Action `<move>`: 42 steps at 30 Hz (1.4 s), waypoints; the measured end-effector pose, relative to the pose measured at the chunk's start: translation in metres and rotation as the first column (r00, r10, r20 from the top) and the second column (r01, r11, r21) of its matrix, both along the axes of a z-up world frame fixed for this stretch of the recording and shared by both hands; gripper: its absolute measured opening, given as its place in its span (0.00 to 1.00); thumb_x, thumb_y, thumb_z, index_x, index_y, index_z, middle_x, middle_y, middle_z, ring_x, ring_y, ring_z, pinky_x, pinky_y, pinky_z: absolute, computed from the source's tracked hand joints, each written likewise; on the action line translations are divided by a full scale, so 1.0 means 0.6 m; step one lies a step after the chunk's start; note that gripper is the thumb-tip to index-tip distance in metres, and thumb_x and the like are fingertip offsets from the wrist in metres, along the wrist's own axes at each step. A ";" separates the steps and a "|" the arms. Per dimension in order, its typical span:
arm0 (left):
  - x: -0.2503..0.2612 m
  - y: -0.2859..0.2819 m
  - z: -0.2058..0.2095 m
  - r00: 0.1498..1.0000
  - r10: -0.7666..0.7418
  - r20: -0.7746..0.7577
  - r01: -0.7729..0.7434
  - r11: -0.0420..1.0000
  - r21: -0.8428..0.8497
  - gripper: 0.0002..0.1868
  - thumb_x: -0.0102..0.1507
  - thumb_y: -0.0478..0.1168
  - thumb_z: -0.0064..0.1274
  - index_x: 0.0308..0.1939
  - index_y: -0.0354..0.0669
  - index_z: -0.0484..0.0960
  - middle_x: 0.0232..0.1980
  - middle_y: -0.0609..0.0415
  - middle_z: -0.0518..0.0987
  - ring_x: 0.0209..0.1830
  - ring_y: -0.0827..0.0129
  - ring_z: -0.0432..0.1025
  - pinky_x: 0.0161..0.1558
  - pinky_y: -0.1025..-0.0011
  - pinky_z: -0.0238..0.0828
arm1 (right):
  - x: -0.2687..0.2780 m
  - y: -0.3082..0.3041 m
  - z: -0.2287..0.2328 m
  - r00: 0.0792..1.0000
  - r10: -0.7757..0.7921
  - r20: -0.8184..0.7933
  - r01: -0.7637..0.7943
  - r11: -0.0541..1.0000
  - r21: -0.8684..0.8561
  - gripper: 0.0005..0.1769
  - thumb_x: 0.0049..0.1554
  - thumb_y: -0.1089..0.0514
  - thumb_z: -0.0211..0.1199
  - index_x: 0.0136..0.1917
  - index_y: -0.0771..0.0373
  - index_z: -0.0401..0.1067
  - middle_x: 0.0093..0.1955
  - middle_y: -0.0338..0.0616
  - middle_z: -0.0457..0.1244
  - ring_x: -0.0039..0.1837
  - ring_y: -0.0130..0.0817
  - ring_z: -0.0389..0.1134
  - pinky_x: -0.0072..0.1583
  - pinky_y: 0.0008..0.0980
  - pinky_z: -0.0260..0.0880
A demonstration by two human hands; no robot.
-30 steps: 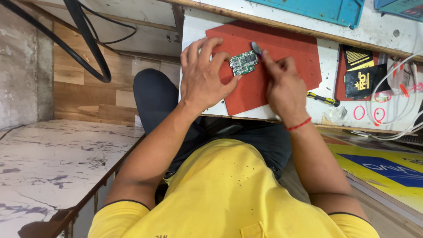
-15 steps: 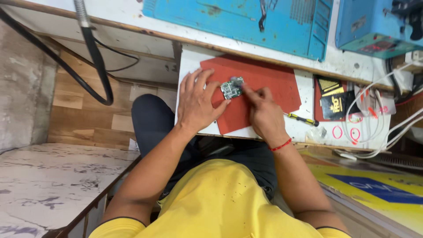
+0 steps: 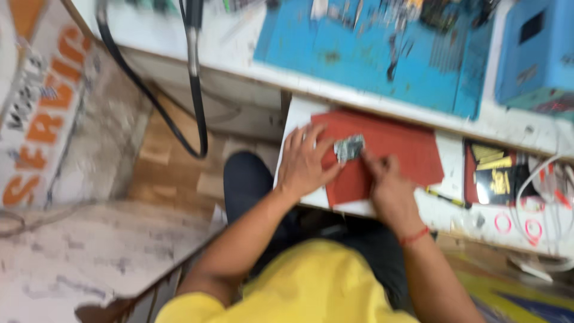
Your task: The person uses a soldering iron to work on a small green circuit board placed on a red mat. They repeatedly apply heat to specific components on the board while holding it steady with their other hand.
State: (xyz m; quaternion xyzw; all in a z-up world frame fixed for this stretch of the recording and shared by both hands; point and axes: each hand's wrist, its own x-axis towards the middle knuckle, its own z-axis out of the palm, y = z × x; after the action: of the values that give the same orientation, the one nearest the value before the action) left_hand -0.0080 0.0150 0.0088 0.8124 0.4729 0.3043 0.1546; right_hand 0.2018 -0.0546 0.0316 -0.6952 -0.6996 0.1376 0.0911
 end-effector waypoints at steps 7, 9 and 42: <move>0.001 -0.025 -0.004 1.000 0.018 0.011 -0.018 0.999 -0.037 0.27 0.55 0.53 0.66 0.53 0.45 0.83 0.67 0.47 0.71 0.71 0.48 0.61 0.73 0.47 0.52 | -0.001 0.008 0.003 0.997 0.035 -0.074 -0.040 0.997 -0.072 0.37 0.55 0.69 0.47 0.77 0.52 0.62 0.57 0.58 0.61 0.46 0.62 0.69 0.48 0.54 0.72; -0.001 -0.004 0.008 1.000 0.008 -0.006 -0.008 1.000 -0.007 0.26 0.54 0.53 0.66 0.52 0.45 0.84 0.67 0.47 0.71 0.71 0.49 0.61 0.73 0.47 0.52 | -0.018 -0.001 0.011 0.983 0.152 -0.107 -0.166 0.977 -0.137 0.41 0.50 0.69 0.47 0.76 0.51 0.61 0.56 0.58 0.61 0.44 0.61 0.70 0.47 0.54 0.72; -0.005 -0.001 -0.008 0.998 -0.013 0.061 0.014 1.000 -0.014 0.24 0.54 0.50 0.73 0.50 0.46 0.84 0.66 0.51 0.72 0.71 0.50 0.61 0.71 0.50 0.52 | -0.002 0.004 0.008 0.962 0.139 -0.234 -0.134 0.990 0.038 0.32 0.59 0.71 0.50 0.74 0.57 0.69 0.56 0.60 0.63 0.50 0.61 0.68 0.52 0.52 0.69</move>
State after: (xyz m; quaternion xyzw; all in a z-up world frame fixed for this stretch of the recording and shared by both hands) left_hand -0.0112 0.0146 0.0038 0.8046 0.4648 0.3245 0.1769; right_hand 0.2005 -0.0524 0.0361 -0.6231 -0.7314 0.2177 0.1716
